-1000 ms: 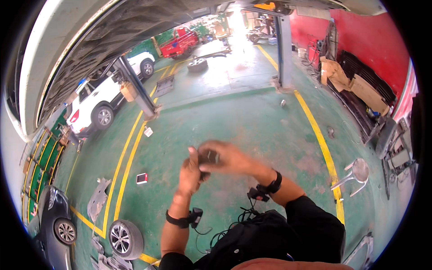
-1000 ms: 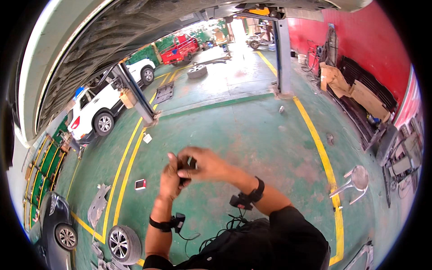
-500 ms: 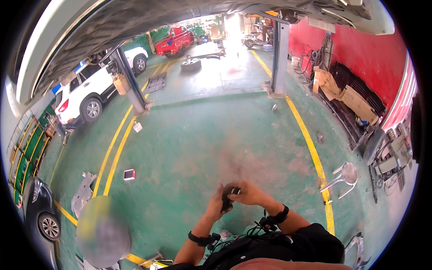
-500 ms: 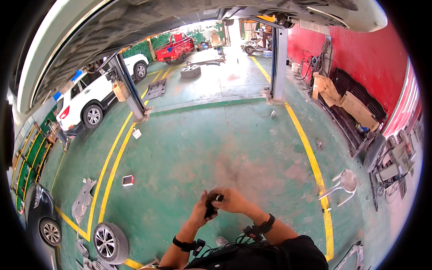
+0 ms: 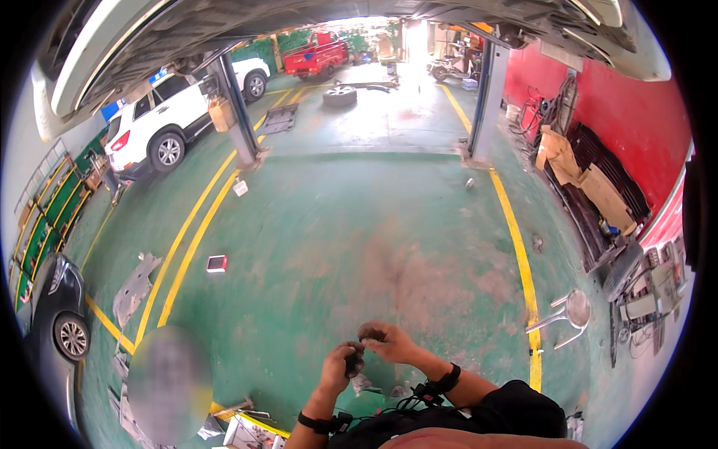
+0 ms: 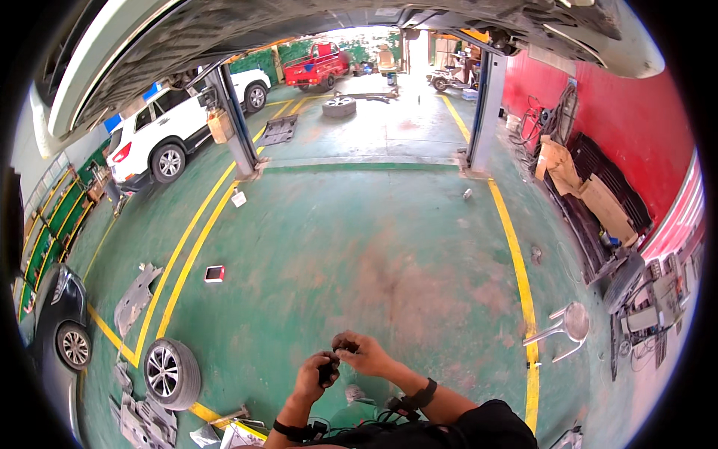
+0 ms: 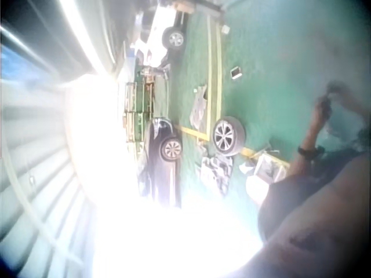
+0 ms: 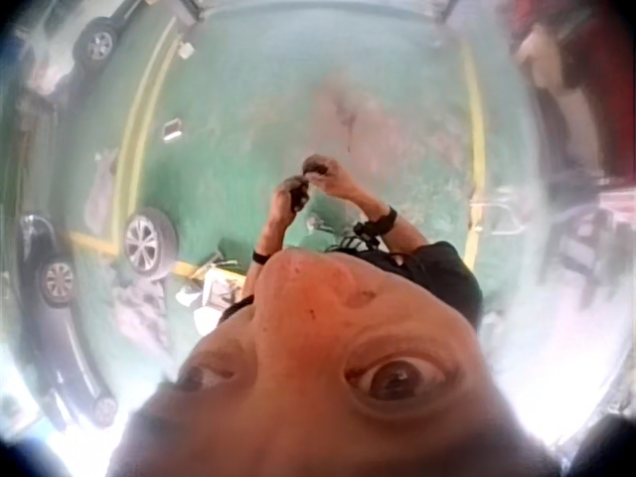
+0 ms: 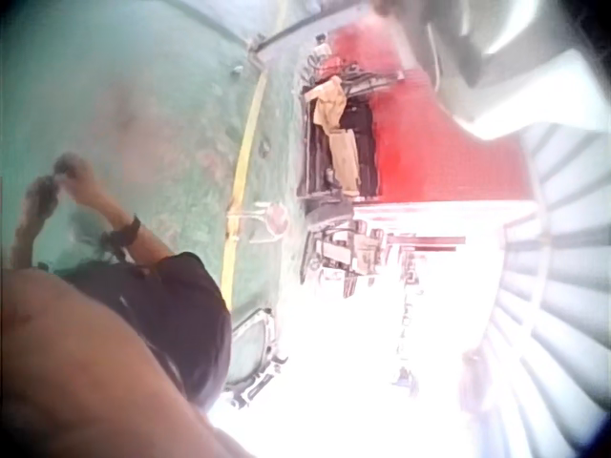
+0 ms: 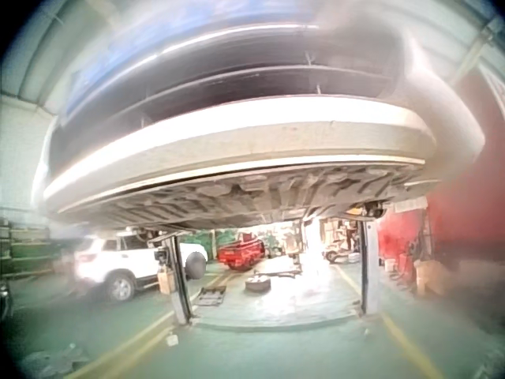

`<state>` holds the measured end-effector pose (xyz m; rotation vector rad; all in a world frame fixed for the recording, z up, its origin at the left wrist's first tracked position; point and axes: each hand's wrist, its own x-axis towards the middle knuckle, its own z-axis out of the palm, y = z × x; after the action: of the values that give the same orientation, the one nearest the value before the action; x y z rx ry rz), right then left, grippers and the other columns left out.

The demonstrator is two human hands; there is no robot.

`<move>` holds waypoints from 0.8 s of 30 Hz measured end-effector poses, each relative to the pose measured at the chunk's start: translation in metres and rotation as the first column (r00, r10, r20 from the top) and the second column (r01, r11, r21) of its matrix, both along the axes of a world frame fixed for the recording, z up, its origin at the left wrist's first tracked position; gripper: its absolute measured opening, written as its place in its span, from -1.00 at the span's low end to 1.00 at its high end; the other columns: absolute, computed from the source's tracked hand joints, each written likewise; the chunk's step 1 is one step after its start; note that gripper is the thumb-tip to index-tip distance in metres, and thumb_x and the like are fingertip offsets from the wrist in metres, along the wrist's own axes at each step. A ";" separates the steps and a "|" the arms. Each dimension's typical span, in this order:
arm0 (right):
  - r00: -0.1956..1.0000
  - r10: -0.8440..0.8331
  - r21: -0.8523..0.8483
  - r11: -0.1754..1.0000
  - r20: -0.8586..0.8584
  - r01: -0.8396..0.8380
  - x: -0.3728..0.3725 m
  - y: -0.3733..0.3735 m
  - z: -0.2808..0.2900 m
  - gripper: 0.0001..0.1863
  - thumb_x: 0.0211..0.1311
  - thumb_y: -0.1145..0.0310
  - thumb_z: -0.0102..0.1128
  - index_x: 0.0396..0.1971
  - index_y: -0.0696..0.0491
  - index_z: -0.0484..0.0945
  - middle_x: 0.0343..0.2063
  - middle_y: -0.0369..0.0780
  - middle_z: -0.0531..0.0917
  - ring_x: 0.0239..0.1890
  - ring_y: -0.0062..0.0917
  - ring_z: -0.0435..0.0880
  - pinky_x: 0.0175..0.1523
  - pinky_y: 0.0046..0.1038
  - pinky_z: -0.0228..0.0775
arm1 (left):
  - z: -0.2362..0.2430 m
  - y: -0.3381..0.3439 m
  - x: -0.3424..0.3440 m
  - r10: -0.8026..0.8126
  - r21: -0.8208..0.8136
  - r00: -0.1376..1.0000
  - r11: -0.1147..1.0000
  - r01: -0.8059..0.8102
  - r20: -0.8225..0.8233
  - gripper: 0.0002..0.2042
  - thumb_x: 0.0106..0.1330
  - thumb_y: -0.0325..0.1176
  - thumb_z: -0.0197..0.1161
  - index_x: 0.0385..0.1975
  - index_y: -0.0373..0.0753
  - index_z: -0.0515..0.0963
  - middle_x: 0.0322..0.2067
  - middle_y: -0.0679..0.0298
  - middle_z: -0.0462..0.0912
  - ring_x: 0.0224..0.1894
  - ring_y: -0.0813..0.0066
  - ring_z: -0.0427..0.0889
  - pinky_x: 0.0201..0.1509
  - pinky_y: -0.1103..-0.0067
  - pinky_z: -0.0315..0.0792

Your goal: The person handles small black clips and screws from a box, inserts a clip into the underside of a car's front bumper, presses it into place, and then works on a brake assembly by hand.

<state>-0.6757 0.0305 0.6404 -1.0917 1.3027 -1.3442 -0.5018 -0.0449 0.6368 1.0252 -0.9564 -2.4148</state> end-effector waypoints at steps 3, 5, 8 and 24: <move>0.997 -0.023 0.022 1.000 0.071 0.021 0.005 -0.002 0.005 -0.80 0.32 0.51 0.19 -0.07 0.12 0.57 -0.35 -0.40 0.58 -0.29 -0.76 0.51 -0.18 -0.61 0.40 | 0.003 -0.004 0.008 -0.005 -0.038 1.000 0.999 0.004 -0.009 -0.74 0.50 -0.23 0.02 -0.18 -0.31 0.54 -0.46 0.33 0.53 -0.62 0.57 0.45 -0.68 0.67 0.15; 0.995 -0.065 0.030 0.998 0.077 0.063 0.006 -0.006 0.006 -0.80 0.33 0.50 0.19 -0.06 0.12 0.58 -0.37 -0.41 0.57 -0.33 -0.77 0.50 -0.23 -0.62 0.38 | 0.008 -0.012 0.009 -0.002 -0.046 1.000 0.999 0.001 -0.014 -0.78 0.49 -0.29 0.07 -0.19 -0.32 0.55 -0.47 0.33 0.52 -0.61 0.59 0.45 -0.68 0.67 0.14; 0.984 -0.166 0.044 0.986 0.063 0.163 0.003 -0.011 0.008 -0.80 0.35 0.46 0.20 -0.07 0.11 0.60 -0.41 -0.41 0.58 -0.41 -0.77 0.49 -0.32 -0.62 0.36 | 0.018 -0.031 0.008 -0.110 -0.057 0.993 0.993 0.107 -0.050 -0.78 0.50 -0.27 0.10 -0.21 -0.31 0.56 -0.49 0.34 0.49 -0.59 0.58 0.44 -0.67 0.69 0.13; 0.797 -0.548 0.054 0.831 0.254 0.554 0.081 -0.140 0.041 -0.79 0.38 0.35 0.20 -0.12 0.16 0.59 -0.43 -0.32 0.64 -0.46 -0.69 0.55 -0.39 -0.57 0.41 | 0.064 -0.201 0.031 -0.264 -0.294 0.962 0.916 0.272 0.068 -0.74 0.48 -0.16 0.14 -0.20 -0.26 0.52 -0.53 0.35 0.52 -0.68 0.67 0.37 -0.72 0.71 0.13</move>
<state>-0.5951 -0.1095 0.6812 -0.5222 1.4661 -1.8659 -0.4705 -0.2463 0.7012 0.8638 -1.5086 -2.3633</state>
